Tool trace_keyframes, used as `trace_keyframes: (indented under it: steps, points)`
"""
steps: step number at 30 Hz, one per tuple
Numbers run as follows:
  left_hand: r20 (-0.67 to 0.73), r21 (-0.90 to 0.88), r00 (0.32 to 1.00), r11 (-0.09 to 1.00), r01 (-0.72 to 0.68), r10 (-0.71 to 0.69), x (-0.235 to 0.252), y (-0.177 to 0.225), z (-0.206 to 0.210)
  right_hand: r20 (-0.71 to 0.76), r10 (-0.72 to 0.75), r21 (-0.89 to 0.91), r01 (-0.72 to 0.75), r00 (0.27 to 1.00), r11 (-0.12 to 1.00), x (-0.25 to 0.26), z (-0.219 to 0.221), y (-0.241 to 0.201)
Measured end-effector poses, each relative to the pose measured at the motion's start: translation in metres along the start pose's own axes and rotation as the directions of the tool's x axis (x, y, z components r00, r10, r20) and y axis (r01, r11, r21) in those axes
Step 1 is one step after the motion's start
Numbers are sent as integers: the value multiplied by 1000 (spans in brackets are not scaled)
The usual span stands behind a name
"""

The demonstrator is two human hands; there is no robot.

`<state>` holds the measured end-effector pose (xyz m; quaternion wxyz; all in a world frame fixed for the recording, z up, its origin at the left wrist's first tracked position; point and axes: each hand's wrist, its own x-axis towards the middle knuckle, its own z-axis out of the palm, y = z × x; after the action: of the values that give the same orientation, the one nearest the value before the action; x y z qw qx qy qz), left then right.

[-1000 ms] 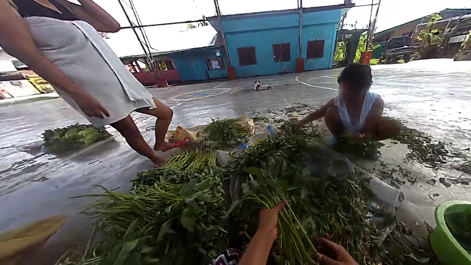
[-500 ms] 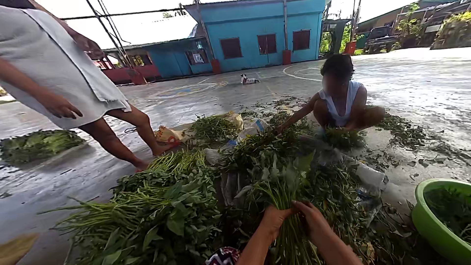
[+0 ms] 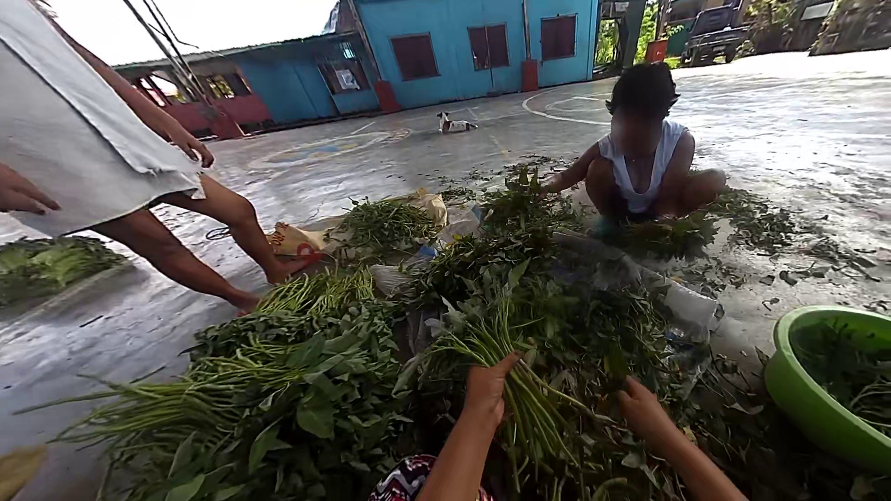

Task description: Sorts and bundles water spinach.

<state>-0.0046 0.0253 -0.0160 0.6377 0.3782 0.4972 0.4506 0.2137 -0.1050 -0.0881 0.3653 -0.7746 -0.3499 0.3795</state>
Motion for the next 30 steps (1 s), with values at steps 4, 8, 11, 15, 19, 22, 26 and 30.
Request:
trace_keyframes:
  steps: [4,8,11,15,19,22,26,30]
  points:
    - [-10,6,1000,1000,10,-10,2,1,-2,211,40,-342,36,977,939,-8,-27,11]
    - [-4,-52,1000,998,27,-27,-3,6,1,416,-185,-162,272,890,948,-27,5,-19]
    - [67,-161,996,985,61,-51,-4,10,-4,425,-164,-184,262,890,947,-34,30,-16]
    - [79,-182,996,982,56,-42,-3,10,-10,447,-201,-203,318,872,926,-46,44,-4]
    - [-95,-247,995,969,-18,-6,4,10,-9,162,-392,69,385,906,920,-44,39,-2]
    - [-212,-331,977,938,-107,37,11,20,-15,-209,-160,550,252,965,796,-27,25,-10]
    - [-315,-418,933,858,-300,173,24,34,-36,-121,24,277,11,992,961,11,-43,18]
    - [-169,-405,972,887,-221,164,15,35,-34,17,77,-352,-66,997,933,58,-53,35]
